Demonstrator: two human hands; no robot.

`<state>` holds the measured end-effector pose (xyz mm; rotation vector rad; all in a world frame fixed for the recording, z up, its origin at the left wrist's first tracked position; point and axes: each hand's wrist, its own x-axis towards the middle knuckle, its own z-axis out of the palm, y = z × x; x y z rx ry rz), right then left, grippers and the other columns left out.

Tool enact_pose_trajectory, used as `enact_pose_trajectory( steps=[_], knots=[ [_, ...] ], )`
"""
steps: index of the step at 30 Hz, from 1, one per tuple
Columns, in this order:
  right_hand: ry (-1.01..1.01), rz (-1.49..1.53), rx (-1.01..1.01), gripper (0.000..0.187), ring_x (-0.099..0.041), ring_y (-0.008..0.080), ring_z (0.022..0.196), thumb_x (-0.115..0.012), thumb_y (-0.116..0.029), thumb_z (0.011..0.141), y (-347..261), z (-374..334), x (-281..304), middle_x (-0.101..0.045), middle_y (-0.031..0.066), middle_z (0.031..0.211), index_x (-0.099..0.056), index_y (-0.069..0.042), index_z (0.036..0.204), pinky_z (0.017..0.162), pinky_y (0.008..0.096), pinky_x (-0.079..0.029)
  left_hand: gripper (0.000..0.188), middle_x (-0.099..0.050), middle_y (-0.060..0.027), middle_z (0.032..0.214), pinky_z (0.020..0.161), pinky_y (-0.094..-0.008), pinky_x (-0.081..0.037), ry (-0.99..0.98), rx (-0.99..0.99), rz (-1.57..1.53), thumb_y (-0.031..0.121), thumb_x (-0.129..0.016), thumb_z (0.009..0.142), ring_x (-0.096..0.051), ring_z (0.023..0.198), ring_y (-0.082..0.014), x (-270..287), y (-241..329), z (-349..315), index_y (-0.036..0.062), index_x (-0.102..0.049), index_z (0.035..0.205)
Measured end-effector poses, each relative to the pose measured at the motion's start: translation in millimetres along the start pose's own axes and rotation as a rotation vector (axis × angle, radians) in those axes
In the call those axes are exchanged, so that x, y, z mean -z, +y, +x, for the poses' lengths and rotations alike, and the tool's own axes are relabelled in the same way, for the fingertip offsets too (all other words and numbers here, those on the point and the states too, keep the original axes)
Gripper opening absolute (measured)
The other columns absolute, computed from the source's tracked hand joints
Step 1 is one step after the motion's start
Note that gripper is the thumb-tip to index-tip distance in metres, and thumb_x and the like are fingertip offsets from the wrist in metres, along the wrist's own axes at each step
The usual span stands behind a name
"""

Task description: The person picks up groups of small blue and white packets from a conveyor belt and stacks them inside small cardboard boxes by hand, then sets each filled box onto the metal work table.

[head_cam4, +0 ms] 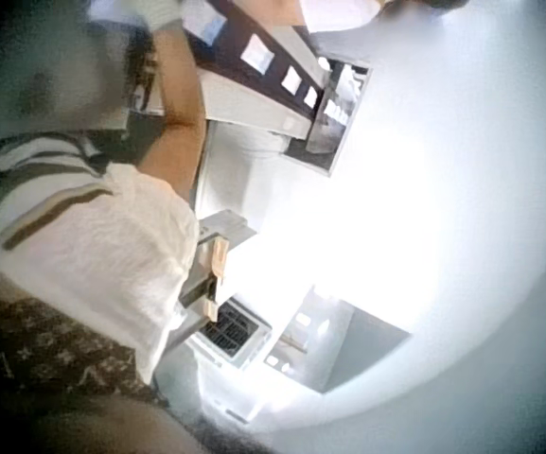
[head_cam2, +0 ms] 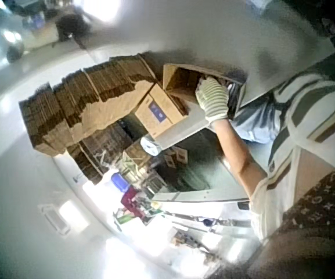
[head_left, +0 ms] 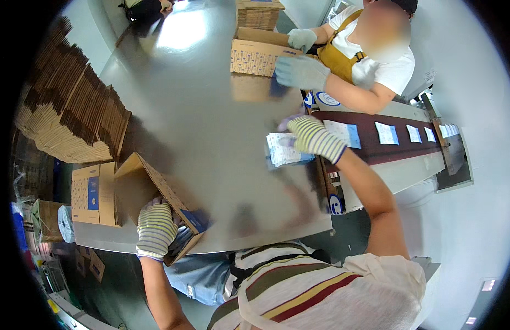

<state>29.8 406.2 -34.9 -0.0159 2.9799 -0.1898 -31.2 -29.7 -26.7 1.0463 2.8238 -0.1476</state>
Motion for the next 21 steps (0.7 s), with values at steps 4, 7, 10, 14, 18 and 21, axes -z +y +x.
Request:
enact_pose_trajectory(
  steps=[4,7,10,14,18,21],
  knots=[
    [0.004,0.097,-0.102,0.039,-0.061,0.0351,0.101,-0.064,-0.035,0.085,60,-16,9,-0.066,0.0184,0.105,-0.063,-0.005,0.109,0.091,0.0428,-0.047,0.043,-0.060,-0.0202,0.113,0.089,-0.0426,-0.046,0.000,0.005,-0.001,0.028,-0.064,0.079,-0.058,0.103,-0.0355,-1,3,5,-0.0010,-0.061,0.110],
    [-0.083,0.126,-0.059,0.035,-0.061,0.0337,0.103,-0.067,-0.022,0.083,76,-4,11,-0.066,0.0183,0.108,-0.061,-0.002,0.111,0.091,0.0400,-0.047,0.043,-0.060,-0.0189,0.109,0.087,-0.0427,-0.046,0.063,-0.004,-0.011,0.027,-0.064,0.078,-0.058,0.100,-0.0346,-3,1,2,-0.0014,-0.062,0.109],
    [-0.209,0.181,-0.012,0.041,-0.060,0.0327,0.106,-0.069,-0.020,0.080,74,17,8,-0.065,0.0174,0.112,-0.060,-0.001,0.115,0.093,0.0387,-0.046,0.044,-0.060,-0.0173,0.108,0.087,-0.0419,-0.046,0.002,0.022,0.006,0.031,-0.065,0.077,-0.058,0.101,-0.0325,-1,-1,2,0.0000,-0.061,0.108],
    [-0.366,0.054,0.092,0.052,-0.062,0.0332,0.105,-0.072,-0.022,0.074,69,45,-20,-0.065,0.0188,0.113,-0.058,0.001,0.119,0.090,0.0384,-0.048,0.044,-0.061,-0.0209,0.110,0.087,-0.0411,-0.047,-0.003,0.002,0.015,0.029,-0.065,0.078,-0.059,0.101,-0.0350,4,0,2,-0.0029,-0.062,0.108],
    [-0.698,-0.078,-0.015,0.063,-0.067,0.0336,0.079,-0.078,-0.043,0.065,7,45,-33,-0.069,0.0205,0.085,-0.066,0.006,0.102,0.074,0.0384,-0.054,0.044,-0.060,-0.0217,0.111,0.088,-0.0434,-0.046,-0.044,0.018,0.027,0.032,-0.063,0.080,-0.058,0.101,-0.0359,7,2,4,-0.0014,-0.063,0.108],
    [-0.527,-0.054,0.064,0.071,-0.058,0.0354,0.108,-0.079,-0.048,0.059,-60,13,-41,-0.062,0.0220,0.109,-0.062,0.001,0.107,0.090,0.0470,-0.046,0.043,-0.059,-0.0213,0.114,0.090,-0.0434,-0.045,-0.042,0.038,-0.011,0.032,-0.062,0.081,-0.057,0.103,-0.0352,0,-3,2,-0.0003,-0.062,0.110]
  ],
)
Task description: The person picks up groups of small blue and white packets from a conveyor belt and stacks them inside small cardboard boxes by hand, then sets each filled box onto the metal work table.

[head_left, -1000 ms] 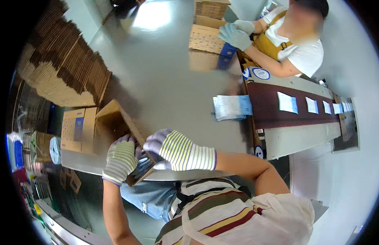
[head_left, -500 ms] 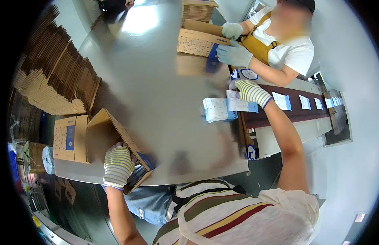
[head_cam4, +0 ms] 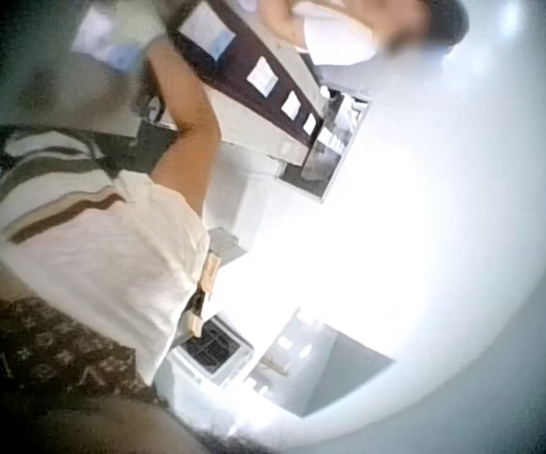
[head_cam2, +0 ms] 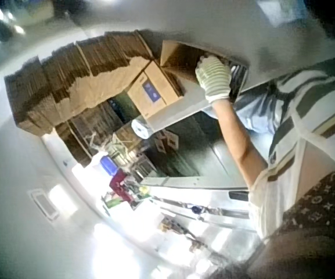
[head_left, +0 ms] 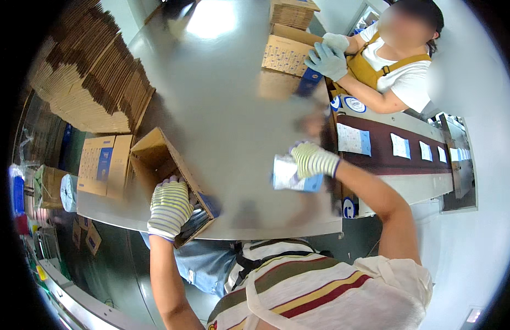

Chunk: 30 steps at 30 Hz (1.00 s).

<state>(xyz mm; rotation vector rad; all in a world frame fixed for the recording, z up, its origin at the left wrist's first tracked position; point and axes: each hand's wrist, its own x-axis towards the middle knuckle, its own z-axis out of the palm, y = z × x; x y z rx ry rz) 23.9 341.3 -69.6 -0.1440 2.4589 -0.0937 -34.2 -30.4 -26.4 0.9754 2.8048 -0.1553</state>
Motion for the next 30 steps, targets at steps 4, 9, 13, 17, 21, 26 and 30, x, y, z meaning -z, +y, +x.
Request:
enact_pose_trajectory(
  steps=[4,9,13,17,21,26,30],
  knots=[
    [0.494,-0.306,0.124,0.069,-0.051,0.0373,0.116,-0.070,-0.046,0.065,-67,-29,-67,-0.057,0.0200,0.113,-0.056,0.000,0.114,0.109,0.0598,-0.021,0.040,-0.059,-0.0188,0.110,0.087,-0.0425,-0.045,0.029,-0.011,0.006,0.032,-0.063,0.078,-0.057,0.101,-0.0334,-3,1,3,0.0013,-0.064,0.104],
    [0.309,-0.221,0.151,0.061,-0.060,0.0362,0.100,-0.060,-0.033,0.081,-104,-47,-53,-0.062,0.0225,0.103,-0.047,0.005,0.127,0.108,0.0565,-0.027,0.038,-0.060,-0.0185,0.109,0.087,-0.0425,-0.045,0.091,-0.018,-0.024,0.032,-0.064,0.078,-0.057,0.101,-0.0331,-10,-2,0,0.0022,-0.065,0.101],
    [0.620,-0.273,0.150,0.062,-0.060,0.0329,0.099,-0.068,-0.027,0.077,-99,-47,-93,-0.062,0.0188,0.103,-0.048,0.003,0.128,0.099,0.0516,-0.040,0.041,-0.060,-0.0188,0.110,0.087,-0.0426,-0.045,0.081,-0.039,-0.038,0.032,-0.064,0.078,-0.057,0.101,-0.0337,-7,-1,3,0.0013,-0.064,0.105],
    [0.513,0.312,0.180,0.073,-0.058,0.0306,0.107,-0.077,-0.032,0.071,-72,-17,-93,-0.062,0.0191,0.111,-0.047,0.001,0.129,0.100,0.0466,-0.042,0.043,-0.061,-0.0183,0.105,0.085,-0.0423,-0.046,0.074,-0.035,0.033,0.036,-0.062,0.080,-0.059,0.099,-0.0326,0,0,-2,0.0008,-0.063,0.104],
    [0.465,1.335,0.616,0.074,-0.059,0.0233,0.110,-0.082,-0.034,0.069,-100,19,-9,-0.063,0.0141,0.117,-0.051,0.000,0.128,0.097,0.0398,-0.046,0.042,-0.062,-0.0194,0.105,0.084,-0.0434,-0.048,0.022,0.031,-0.029,0.035,-0.062,0.080,-0.061,0.097,-0.0324,2,5,4,-0.0001,-0.063,0.105],
    [0.630,1.327,0.993,0.065,-0.060,0.0243,0.106,-0.077,-0.034,0.075,-208,28,110,-0.062,0.0142,0.118,-0.053,0.000,0.125,0.093,0.0338,-0.047,0.045,-0.063,-0.0247,0.103,0.088,-0.0432,-0.048,-0.034,0.022,-0.124,0.032,-0.061,0.081,-0.062,0.096,-0.0363,-3,-1,6,-0.0046,-0.061,0.108],
    [0.626,0.491,0.573,0.070,-0.060,0.0358,0.104,-0.075,-0.046,0.075,-237,93,122,-0.061,0.0220,0.114,-0.054,0.004,0.120,0.094,0.0357,-0.048,0.037,-0.067,-0.0227,0.088,0.079,-0.0437,-0.051,0.004,0.020,-0.193,0.028,-0.058,0.081,-0.064,0.082,-0.0367,0,6,8,-0.0030,-0.065,0.099]
  ],
)
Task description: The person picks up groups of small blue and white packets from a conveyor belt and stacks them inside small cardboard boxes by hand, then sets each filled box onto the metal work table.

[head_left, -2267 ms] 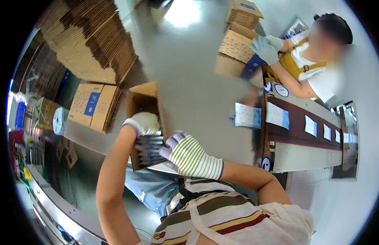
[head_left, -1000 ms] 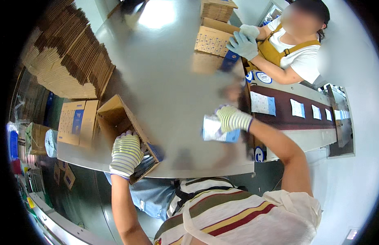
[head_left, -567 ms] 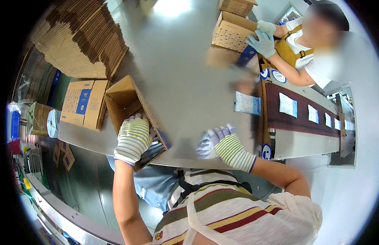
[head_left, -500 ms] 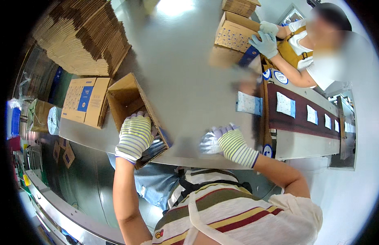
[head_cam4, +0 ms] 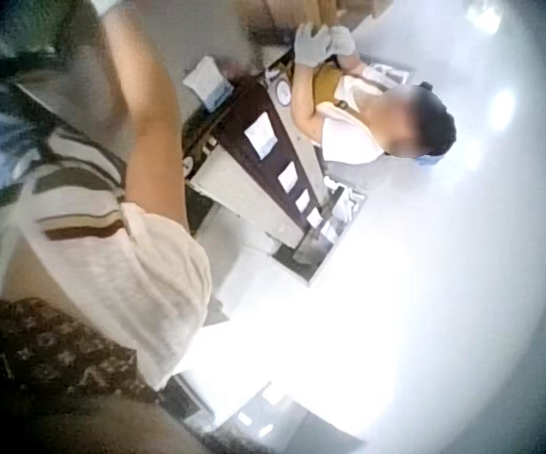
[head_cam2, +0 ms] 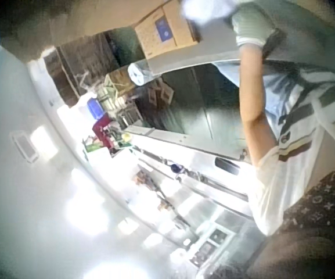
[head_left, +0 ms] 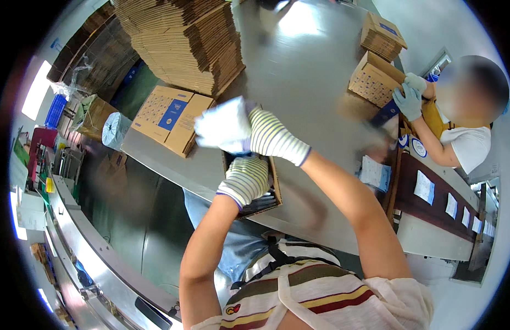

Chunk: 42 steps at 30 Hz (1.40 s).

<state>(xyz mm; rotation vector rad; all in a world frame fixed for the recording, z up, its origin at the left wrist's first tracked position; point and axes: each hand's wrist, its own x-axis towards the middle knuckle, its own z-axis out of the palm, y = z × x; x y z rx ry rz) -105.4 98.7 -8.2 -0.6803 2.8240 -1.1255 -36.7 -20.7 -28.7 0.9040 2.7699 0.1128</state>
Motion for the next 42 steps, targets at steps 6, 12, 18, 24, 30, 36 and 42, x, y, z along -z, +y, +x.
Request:
enact_pose_trajectory(
  steps=[6,12,18,24,30,36,42],
  knots=[
    [0.078,-0.450,0.210,0.088,-0.057,0.0379,0.108,-0.083,-0.041,0.056,-7,1,-7,-0.060,0.0230,0.114,-0.051,0.002,0.126,0.101,0.0420,-0.043,0.035,-0.066,-0.0209,0.082,0.070,-0.0438,-0.053,0.164,-0.069,-0.064,0.030,-0.059,0.080,-0.065,0.075,-0.0363,-8,-7,-10,-0.0019,-0.064,0.094],
    [0.327,-0.159,0.161,0.079,-0.054,0.0341,0.111,-0.085,-0.037,0.058,-19,-34,51,-0.058,0.0190,0.117,-0.052,-0.005,0.123,0.098,0.0443,-0.042,0.041,-0.066,-0.0258,0.089,0.067,-0.0450,-0.053,0.180,-0.046,0.030,0.034,-0.055,0.084,-0.065,0.072,-0.0363,-18,-7,-12,-0.0043,-0.063,0.096],
    [0.160,-0.172,0.576,0.033,-0.059,0.0271,0.073,-0.075,-0.037,0.073,-56,-125,39,-0.060,0.0103,0.079,-0.062,-0.009,0.085,0.065,0.0426,-0.048,0.041,-0.062,-0.0258,0.111,0.077,-0.0442,-0.053,-0.115,-0.041,-0.103,0.037,-0.057,0.083,-0.065,0.093,-0.0380,13,11,-3,0.0026,-0.068,0.102],
    [-0.128,-0.532,0.585,0.025,-0.064,0.0257,0.072,-0.050,-0.020,0.088,-39,-166,-50,-0.064,0.0141,0.082,-0.059,-0.004,0.106,0.061,0.0400,-0.052,0.029,-0.065,-0.0233,0.102,0.080,-0.0418,-0.051,0.017,-0.367,-0.413,0.020,-0.054,0.090,-0.063,0.090,-0.0375,45,-4,-20,-0.0001,-0.065,0.107],
    [0.225,-1.056,0.015,0.047,-0.060,0.0303,0.100,-0.057,-0.037,0.082,56,-1,1,-0.064,0.0137,0.099,-0.055,-0.005,0.116,0.086,0.0465,-0.044,0.020,-0.065,-0.0204,0.095,0.082,-0.0405,-0.050,0.628,0.091,-0.335,0.008,-0.058,0.085,-0.062,0.089,-0.0373,50,-87,-5,0.0013,-0.066,0.102],
    [-0.011,-0.826,-0.036,0.069,-0.038,0.0333,0.132,-0.063,-0.037,0.080,26,34,27,-0.041,0.0194,0.142,-0.041,-0.003,0.137,0.108,0.0480,-0.031,0.080,-0.032,-0.0208,0.148,0.110,-0.0508,-0.027,0.283,0.753,0.071,0.027,-0.072,0.075,-0.026,0.139,-0.0402,-36,-194,-3,0.0006,-0.035,0.141],
    [-0.255,-0.474,0.050,0.059,-0.049,0.0323,0.121,-0.066,-0.038,0.082,49,-68,-68,-0.049,0.0158,0.133,-0.050,-0.005,0.128,0.101,0.0458,-0.041,0.050,-0.049,-0.0165,0.132,0.095,-0.0430,-0.044,0.419,0.717,0.285,0.020,-0.060,0.080,-0.050,0.117,-0.0314,-87,-207,-18,0.0028,-0.047,0.125]
  ],
)
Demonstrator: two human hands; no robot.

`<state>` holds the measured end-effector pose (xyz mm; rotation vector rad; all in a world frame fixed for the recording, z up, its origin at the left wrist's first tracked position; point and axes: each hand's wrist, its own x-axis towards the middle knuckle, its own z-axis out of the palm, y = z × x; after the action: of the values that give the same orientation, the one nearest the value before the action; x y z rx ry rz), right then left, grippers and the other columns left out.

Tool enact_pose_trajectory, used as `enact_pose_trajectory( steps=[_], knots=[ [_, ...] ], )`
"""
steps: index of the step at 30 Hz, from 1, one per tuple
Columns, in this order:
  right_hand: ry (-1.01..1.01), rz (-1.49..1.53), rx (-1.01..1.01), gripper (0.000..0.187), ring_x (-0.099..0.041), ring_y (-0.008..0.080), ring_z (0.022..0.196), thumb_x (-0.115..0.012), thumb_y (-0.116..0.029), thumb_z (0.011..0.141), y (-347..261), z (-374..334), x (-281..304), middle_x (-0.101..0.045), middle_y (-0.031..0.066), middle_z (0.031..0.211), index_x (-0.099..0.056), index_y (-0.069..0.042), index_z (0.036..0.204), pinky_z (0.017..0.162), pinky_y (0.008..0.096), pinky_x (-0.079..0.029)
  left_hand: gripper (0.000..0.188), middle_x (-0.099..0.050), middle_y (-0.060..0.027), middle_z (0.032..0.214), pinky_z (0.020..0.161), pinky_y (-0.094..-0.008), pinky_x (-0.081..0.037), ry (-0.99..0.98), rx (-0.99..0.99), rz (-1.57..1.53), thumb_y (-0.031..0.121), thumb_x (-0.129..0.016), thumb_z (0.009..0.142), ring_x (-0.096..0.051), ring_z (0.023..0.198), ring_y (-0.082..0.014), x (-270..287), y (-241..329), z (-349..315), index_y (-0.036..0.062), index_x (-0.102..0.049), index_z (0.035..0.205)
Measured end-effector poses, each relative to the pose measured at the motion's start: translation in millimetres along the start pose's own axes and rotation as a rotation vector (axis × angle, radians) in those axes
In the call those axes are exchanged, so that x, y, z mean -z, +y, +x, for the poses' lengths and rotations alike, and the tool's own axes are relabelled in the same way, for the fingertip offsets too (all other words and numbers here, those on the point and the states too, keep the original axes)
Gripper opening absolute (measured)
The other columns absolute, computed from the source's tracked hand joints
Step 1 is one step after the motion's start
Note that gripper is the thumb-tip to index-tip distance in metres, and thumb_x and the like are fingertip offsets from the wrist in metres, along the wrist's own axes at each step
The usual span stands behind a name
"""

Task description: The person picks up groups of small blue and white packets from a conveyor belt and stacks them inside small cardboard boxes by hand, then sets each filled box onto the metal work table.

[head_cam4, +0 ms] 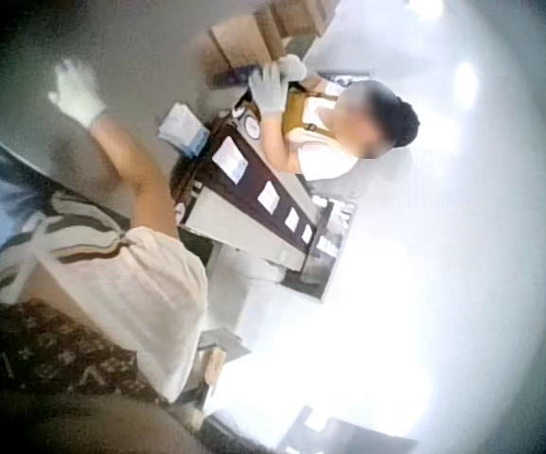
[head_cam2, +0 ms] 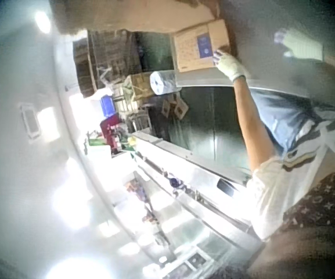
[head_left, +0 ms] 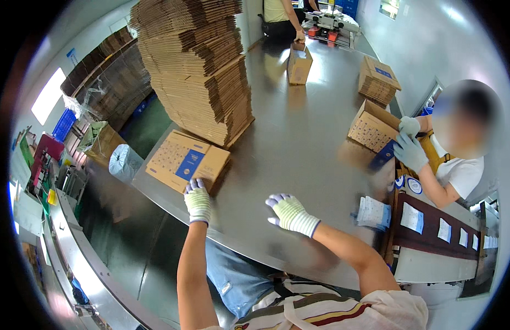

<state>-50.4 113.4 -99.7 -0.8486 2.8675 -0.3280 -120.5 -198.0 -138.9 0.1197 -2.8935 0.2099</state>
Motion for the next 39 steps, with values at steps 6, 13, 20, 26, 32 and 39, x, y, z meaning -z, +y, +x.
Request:
enact_pose_trajectory(
  steps=[6,13,20,26,32,39],
  knots=[
    [0.124,0.349,-0.108,0.057,-0.051,0.0340,0.119,-0.066,-0.041,0.084,19,-33,32,-0.053,0.0171,0.130,-0.052,-0.005,0.126,0.102,0.0448,-0.040,0.047,-0.058,-0.0163,0.121,0.093,-0.0426,-0.046,0.284,-0.265,-0.279,0.006,-0.059,0.077,-0.056,0.110,-0.0334,114,15,-102,0.0054,-0.053,0.124],
    [1.004,1.305,-0.288,0.058,-0.059,0.0225,0.102,-0.065,-0.046,0.088,82,-9,29,-0.063,0.0165,0.106,-0.057,0.005,0.113,0.090,0.0329,-0.047,0.015,-0.065,-0.0058,0.097,0.081,-0.0296,-0.046,0.237,0.110,-1.513,0.007,-0.062,0.089,-0.057,0.088,-0.0128,215,14,-189,0.0024,-0.061,0.103],
    [1.018,1.350,-0.024,0.034,-0.051,0.0090,0.081,-0.069,-0.025,0.088,50,-78,78,-0.058,-0.0002,0.092,-0.058,-0.003,0.111,0.077,0.0253,-0.047,0.022,-0.065,-0.0057,0.095,0.087,-0.0294,-0.045,0.118,0.104,-1.759,0.013,-0.066,0.088,-0.058,0.091,-0.0126,186,37,-178,0.0029,-0.058,0.105],
    [0.934,1.175,-0.254,0.062,-0.054,0.0173,0.107,-0.077,-0.010,0.078,36,-103,66,-0.055,0.0089,0.114,-0.045,-0.004,0.130,0.095,0.0323,-0.046,0.013,-0.064,-0.0048,0.093,0.081,-0.0252,-0.046,0.268,0.314,-1.819,0.004,-0.063,0.088,-0.058,0.086,-0.0104,187,78,-160,0.0044,-0.058,0.100],
    [0.629,0.983,0.128,0.089,-0.045,0.0270,0.129,-0.079,-0.011,0.073,4,-113,92,-0.046,0.0167,0.136,-0.028,-0.006,0.145,0.107,0.0424,-0.036,0.013,-0.058,-0.0022,0.092,0.081,-0.0246,-0.045,0.551,0.446,-1.603,-0.001,-0.056,0.091,-0.053,0.084,-0.0094,177,77,-154,0.0039,-0.057,0.104],
    [0.647,1.577,-0.105,0.089,-0.044,0.0268,0.126,-0.074,-0.035,0.081,40,-71,34,-0.047,0.0181,0.134,-0.022,-0.005,0.147,0.108,0.0391,-0.034,0.017,-0.065,-0.0190,0.102,0.082,-0.0429,-0.050,0.306,-0.235,-0.839,0.016,-0.063,0.084,-0.063,0.091,-0.0352,222,77,-161,0.0029,-0.062,0.095]
  ],
)
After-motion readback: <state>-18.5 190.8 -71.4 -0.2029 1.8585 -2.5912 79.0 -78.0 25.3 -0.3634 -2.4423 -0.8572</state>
